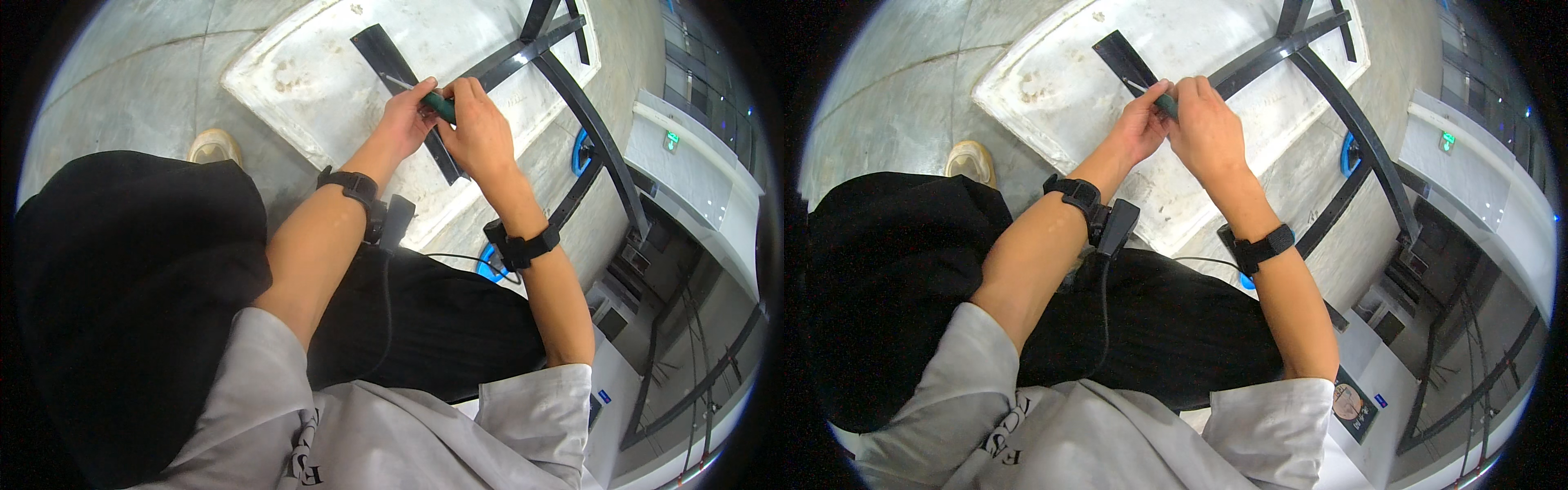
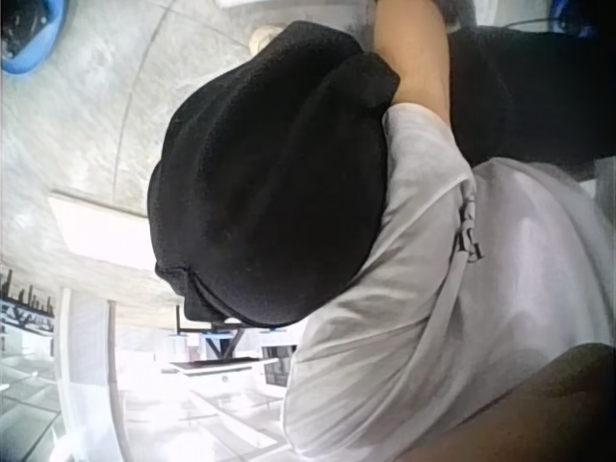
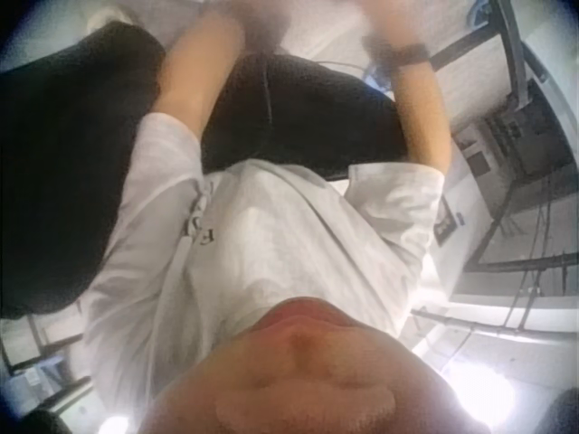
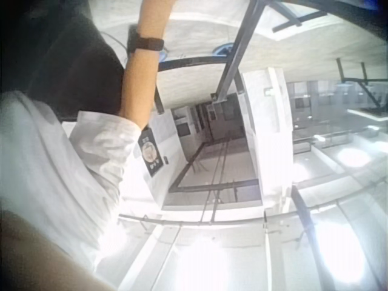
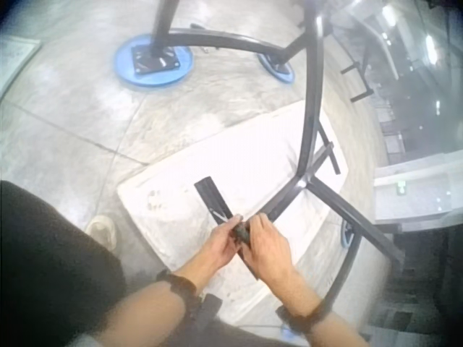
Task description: The person uses a screwdriver to tighten and adjust screws on a black metal table frame. They move around the frame while it rests upside down on the floor, applying the tool to various connection points.
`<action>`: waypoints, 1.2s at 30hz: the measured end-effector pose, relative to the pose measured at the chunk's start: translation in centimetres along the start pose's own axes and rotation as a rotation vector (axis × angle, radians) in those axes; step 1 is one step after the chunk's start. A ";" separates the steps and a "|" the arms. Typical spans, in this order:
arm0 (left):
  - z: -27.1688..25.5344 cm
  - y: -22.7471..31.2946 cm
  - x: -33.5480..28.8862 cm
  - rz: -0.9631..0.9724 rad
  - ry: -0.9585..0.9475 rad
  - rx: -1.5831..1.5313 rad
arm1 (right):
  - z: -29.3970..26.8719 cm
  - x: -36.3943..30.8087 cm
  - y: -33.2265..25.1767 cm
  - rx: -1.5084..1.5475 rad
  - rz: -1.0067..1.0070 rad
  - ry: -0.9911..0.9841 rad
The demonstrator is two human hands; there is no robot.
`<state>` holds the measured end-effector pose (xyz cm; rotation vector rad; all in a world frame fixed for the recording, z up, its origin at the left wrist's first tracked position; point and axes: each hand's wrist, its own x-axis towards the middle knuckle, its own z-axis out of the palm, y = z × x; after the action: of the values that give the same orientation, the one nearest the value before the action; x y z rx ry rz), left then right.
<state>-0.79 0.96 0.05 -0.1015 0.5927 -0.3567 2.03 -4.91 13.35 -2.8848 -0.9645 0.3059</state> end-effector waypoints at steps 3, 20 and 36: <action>0.3 -0.3 0.0 0.013 -0.005 0.027 | 0.5 0.0 0.4 0.250 0.406 -0.137; -0.9 1.3 0.5 0.698 0.856 1.327 | -2.7 -1.3 0.4 0.160 0.218 -0.089; -0.8 5.5 0.8 0.705 0.612 2.139 | -0.4 -3.4 4.2 0.076 0.265 -0.391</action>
<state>1.03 5.82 -2.08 2.2756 0.5263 -0.1633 1.93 -10.33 13.65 -2.9374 -0.5865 0.9314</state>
